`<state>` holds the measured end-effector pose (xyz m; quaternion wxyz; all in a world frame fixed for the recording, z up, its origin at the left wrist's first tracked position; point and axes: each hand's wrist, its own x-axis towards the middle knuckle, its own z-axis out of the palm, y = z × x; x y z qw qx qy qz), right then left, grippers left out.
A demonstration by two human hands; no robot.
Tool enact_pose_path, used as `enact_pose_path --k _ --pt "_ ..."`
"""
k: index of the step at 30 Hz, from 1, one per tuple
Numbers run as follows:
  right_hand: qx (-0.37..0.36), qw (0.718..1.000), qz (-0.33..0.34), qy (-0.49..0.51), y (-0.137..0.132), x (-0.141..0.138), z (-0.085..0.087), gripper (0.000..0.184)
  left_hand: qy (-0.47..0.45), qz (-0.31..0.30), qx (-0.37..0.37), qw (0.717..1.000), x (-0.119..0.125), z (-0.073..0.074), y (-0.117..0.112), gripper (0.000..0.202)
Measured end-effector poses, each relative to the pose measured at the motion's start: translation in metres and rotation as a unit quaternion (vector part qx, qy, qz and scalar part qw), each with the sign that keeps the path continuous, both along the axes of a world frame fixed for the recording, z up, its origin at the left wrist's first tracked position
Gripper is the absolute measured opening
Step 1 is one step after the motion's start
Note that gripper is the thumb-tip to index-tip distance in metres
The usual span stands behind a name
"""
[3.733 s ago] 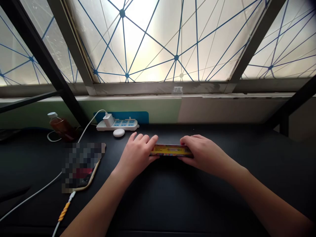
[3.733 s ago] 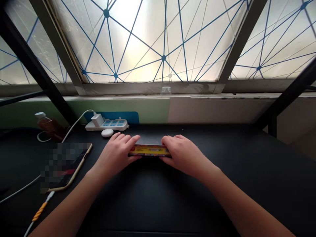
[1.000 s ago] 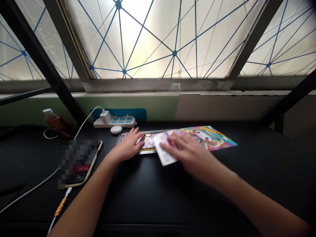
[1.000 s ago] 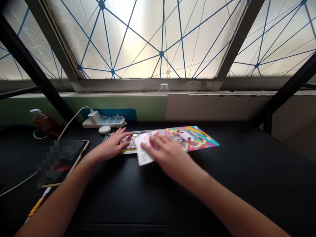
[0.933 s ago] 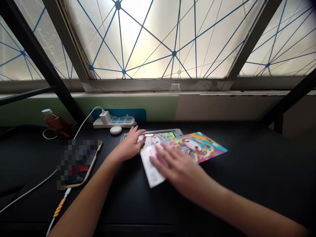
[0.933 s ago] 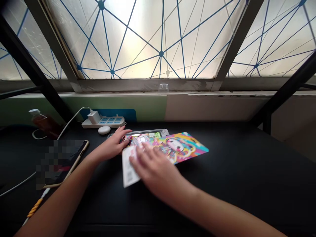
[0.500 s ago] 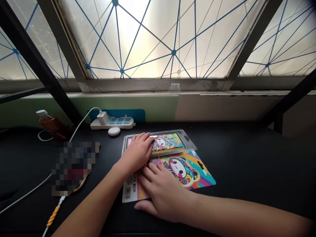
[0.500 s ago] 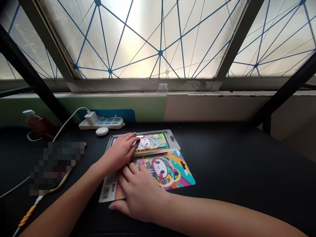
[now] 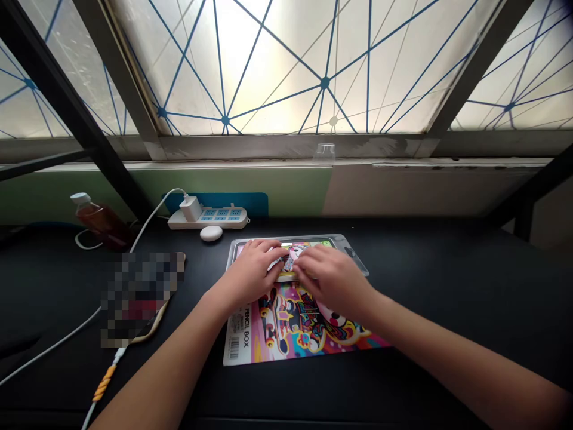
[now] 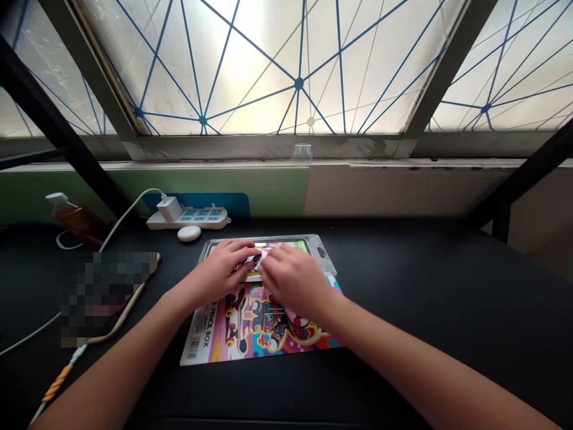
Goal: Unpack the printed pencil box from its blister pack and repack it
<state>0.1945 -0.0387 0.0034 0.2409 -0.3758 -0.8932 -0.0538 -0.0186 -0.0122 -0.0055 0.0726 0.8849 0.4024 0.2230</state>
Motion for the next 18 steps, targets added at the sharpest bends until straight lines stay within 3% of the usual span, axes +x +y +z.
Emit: enact_pose_path --k 3,7,12,15,18 --pt "-0.048 0.996 -0.066 -0.021 0.029 0.023 0.003 0.029 0.002 0.007 -0.011 1.0 0.0 0.001 0.0 0.031" --pt "-0.114 0.991 -0.062 -0.04 0.051 0.04 0.001 0.052 0.014 0.019 -0.016 1.0 0.0 0.001 -0.001 0.034" --pt "-0.165 0.981 -0.062 -0.082 0.065 0.04 0.004 0.067 0.024 0.04 -0.018 0.999 0.002 0.0 -0.003 0.044" --pt "-0.165 0.981 -0.069 -0.076 0.068 0.036 0.006 0.063 0.015 0.063 -0.02 0.998 0.003 0.0 -0.004 0.05" --pt "-0.117 0.989 -0.078 -0.041 0.063 0.032 0.004 0.062 0.018 0.091 -0.003 0.996 -0.001 0.005 -0.004 0.052"
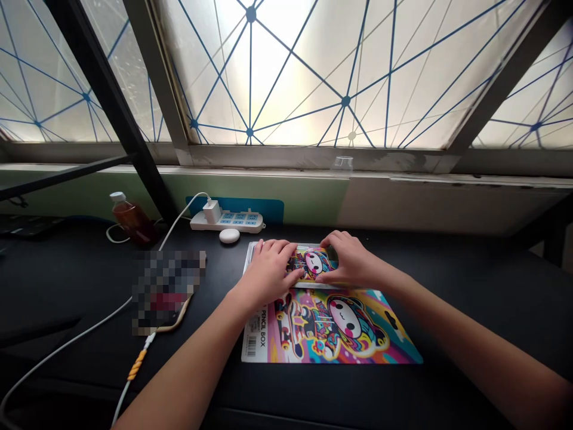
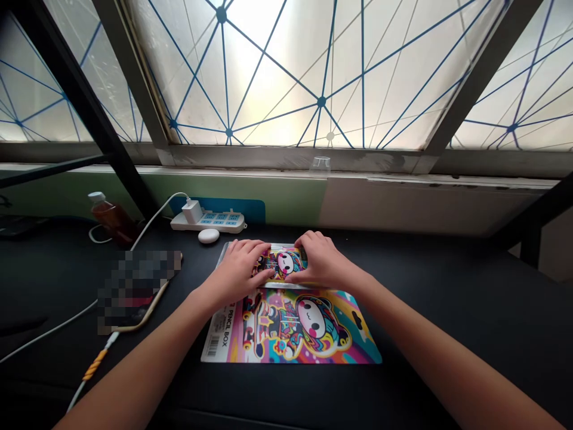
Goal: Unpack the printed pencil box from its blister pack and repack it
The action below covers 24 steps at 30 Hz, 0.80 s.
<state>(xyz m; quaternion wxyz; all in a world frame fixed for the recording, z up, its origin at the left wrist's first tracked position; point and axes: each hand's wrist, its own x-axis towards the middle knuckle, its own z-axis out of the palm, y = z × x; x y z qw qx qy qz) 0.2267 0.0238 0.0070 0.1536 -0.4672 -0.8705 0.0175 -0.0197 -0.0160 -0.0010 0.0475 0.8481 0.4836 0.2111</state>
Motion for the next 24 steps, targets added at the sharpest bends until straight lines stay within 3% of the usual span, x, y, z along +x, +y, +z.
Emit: enact_pose_path --k 3,6,8,12,16,20,24 --pt "0.076 0.997 -0.009 0.025 -0.015 -0.006 -0.002 0.054 0.014 0.051 0.022 0.998 -0.013 0.009 0.001 0.052" --pt "0.168 0.985 0.011 0.044 -0.033 -0.012 0.004 0.032 0.001 0.08 0.045 0.996 -0.028 0.022 0.0 0.042" --pt "0.239 0.97 0.027 0.04 -0.048 -0.013 0.013 0.024 -0.016 0.064 0.082 0.994 -0.033 0.032 -0.007 0.032" --pt "0.316 0.948 0.028 0.005 -0.089 -0.002 0.024 0.036 -0.069 0.009 0.168 0.983 -0.031 0.04 -0.04 0.031" --pt "0.29 0.955 0.062 0.01 -0.136 0.016 0.004 0.048 -0.111 -0.049 0.108 0.987 -0.033 0.012 -0.082 0.04" --pt "0.246 0.964 0.102 0.007 -0.163 0.021 -0.025 0.042 -0.112 -0.027 0.014 0.993 -0.045 -0.027 -0.109 0.053" --pt "0.204 0.974 0.099 0.008 -0.167 0.014 -0.029 0.027 -0.128 0.007 -0.104 0.986 -0.054 -0.039 -0.115 0.057"
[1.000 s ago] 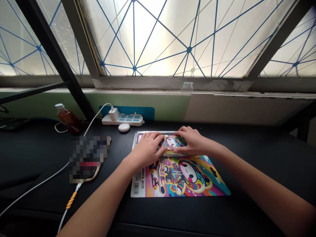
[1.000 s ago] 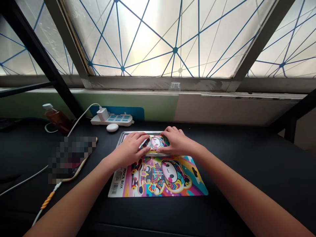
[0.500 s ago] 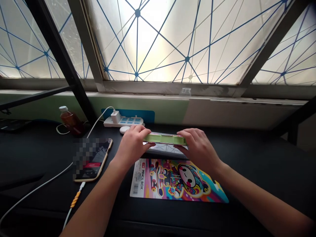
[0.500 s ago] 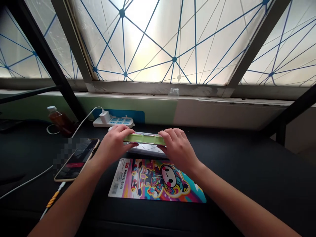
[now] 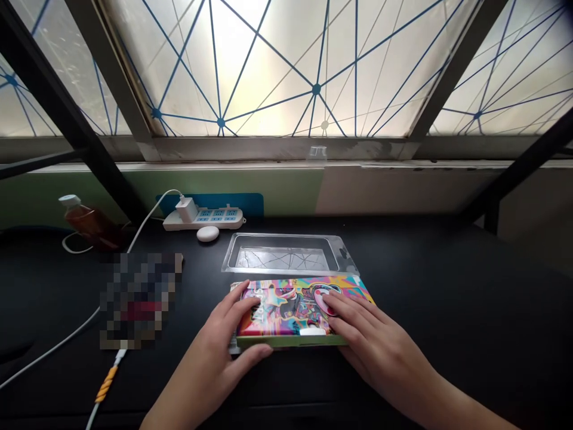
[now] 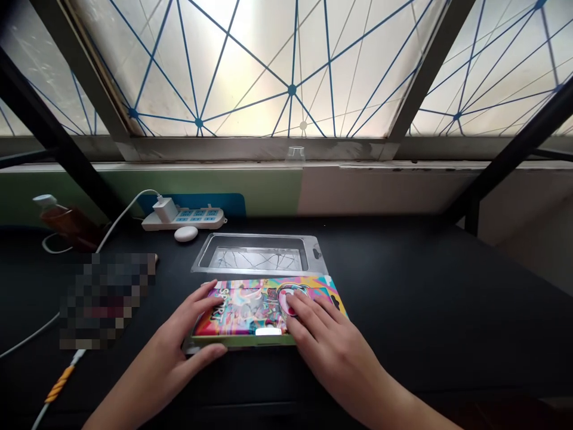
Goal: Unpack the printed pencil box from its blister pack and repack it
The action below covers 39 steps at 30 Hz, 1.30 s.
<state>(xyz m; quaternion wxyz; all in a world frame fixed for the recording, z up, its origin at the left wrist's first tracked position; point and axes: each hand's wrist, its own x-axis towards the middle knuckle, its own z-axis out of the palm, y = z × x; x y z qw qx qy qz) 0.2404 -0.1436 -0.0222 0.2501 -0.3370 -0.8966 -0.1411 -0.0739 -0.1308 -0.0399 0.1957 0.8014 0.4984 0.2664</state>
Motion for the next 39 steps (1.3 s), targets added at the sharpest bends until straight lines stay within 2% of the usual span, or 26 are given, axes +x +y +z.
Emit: enact_pose_path --k 1,4,10,13,15,18,21,23,25,29,33,39 --pt "-0.02 1.0 -0.012 0.005 0.001 -0.003 0.002 0.025 -0.007 0.006 -0.019 1.0 -0.001 0.0 0.001 0.058" --pt "-0.059 0.997 -0.038 0.011 0.008 -0.011 0.011 0.04 -0.027 0.01 -0.036 0.999 0.0 0.0 0.006 0.066" --pt "-0.027 0.999 0.001 -0.042 0.026 -0.021 0.02 0.045 -0.069 0.043 -0.049 0.995 0.009 -0.002 0.005 0.084" --pt "-0.013 0.999 -0.003 -0.037 0.033 -0.02 0.029 0.039 -0.087 0.062 -0.076 0.991 0.012 -0.001 0.003 0.089" --pt "0.008 0.999 -0.028 -0.034 0.039 -0.017 0.036 0.033 -0.092 0.07 -0.09 0.989 0.013 -0.001 0.003 0.092" --pt "0.055 0.993 -0.109 -0.006 0.049 -0.009 0.042 0.026 -0.089 0.074 -0.104 0.988 0.014 0.002 0.003 0.097" --pt "0.071 0.973 -0.212 0.055 0.051 -0.001 0.036 0.016 -0.088 0.069 -0.109 0.988 0.013 0.006 0.002 0.099" --pt "0.056 0.957 -0.269 0.098 0.043 0.001 0.025 0.023 -0.083 0.063 -0.101 0.989 0.013 0.007 0.001 0.099" --pt "0.023 0.943 -0.297 0.15 0.031 -0.001 0.014 0.032 -0.074 0.057 -0.086 0.992 0.012 0.007 0.0 0.098" --pt "-0.05 0.922 -0.288 0.252 0.008 -0.011 -0.002 0.041 -0.061 0.038 -0.047 0.996 0.01 0.006 0.0 0.089" --pt "-0.094 0.913 -0.275 0.287 0.001 -0.013 -0.008 0.044 -0.061 0.022 -0.025 0.998 0.01 0.005 0.001 0.08" --pt "-0.153 0.879 -0.315 0.325 0.001 -0.007 -0.014 0.056 -0.095 0.077 -0.047 0.991 0.009 0.003 0.004 0.062"
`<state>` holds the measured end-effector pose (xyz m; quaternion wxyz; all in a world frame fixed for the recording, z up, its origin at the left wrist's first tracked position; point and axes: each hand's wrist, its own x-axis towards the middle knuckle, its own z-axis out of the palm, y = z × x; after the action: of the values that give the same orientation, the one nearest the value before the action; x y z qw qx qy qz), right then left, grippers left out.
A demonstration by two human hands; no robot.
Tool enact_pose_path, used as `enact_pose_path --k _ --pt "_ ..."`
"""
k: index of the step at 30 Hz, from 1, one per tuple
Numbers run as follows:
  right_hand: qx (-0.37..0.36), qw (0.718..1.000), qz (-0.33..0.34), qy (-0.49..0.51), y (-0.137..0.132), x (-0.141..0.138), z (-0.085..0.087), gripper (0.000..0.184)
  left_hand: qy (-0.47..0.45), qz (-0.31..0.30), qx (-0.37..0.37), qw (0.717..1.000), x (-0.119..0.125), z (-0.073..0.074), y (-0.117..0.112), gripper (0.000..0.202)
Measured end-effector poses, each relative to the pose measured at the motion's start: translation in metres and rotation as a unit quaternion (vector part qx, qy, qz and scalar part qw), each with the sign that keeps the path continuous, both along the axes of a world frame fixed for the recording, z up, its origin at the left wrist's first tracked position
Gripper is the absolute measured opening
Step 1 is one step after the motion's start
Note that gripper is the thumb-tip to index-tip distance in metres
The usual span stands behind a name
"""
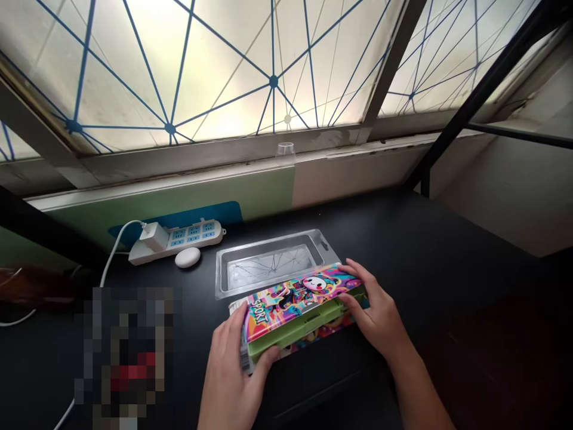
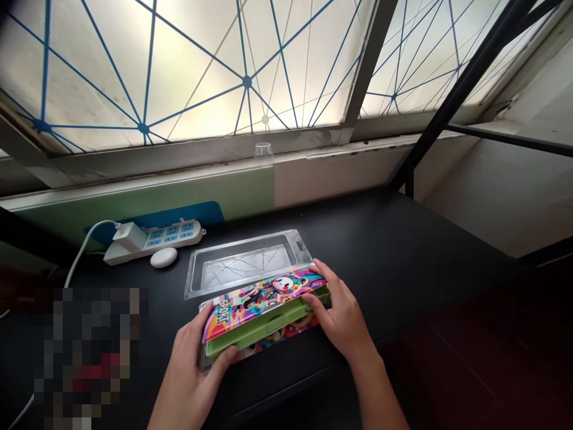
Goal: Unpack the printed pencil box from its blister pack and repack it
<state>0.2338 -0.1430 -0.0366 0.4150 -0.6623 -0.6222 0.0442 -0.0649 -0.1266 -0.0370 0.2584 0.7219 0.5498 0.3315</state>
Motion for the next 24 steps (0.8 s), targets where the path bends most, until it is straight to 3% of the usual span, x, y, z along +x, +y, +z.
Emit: enact_pose_path --k 2,9,13,20,24 --pt "-0.001 1.0 0.006 0.008 -0.002 0.001 0.0 0.052 0.009 -0.003 0.005 1.0 -0.003 -0.002 0.003 0.056" --pt "0.064 0.984 0.132 -0.1 -0.002 0.003 0.007 0.043 0.065 0.022 -0.012 0.998 -0.006 0.0 0.014 0.05" --pt "0.095 0.975 0.174 -0.105 0.001 0.009 0.008 0.04 0.066 0.025 -0.02 0.997 -0.004 0.003 0.016 0.048" --pt "0.083 0.982 0.149 -0.074 0.0 0.013 0.007 0.046 0.0 0.043 -0.039 0.998 0.006 0.015 0.017 0.047" --pt "0.094 0.981 0.132 -0.104 0.002 0.006 0.011 0.049 0.034 0.046 -0.081 0.995 0.014 0.027 0.017 0.056"
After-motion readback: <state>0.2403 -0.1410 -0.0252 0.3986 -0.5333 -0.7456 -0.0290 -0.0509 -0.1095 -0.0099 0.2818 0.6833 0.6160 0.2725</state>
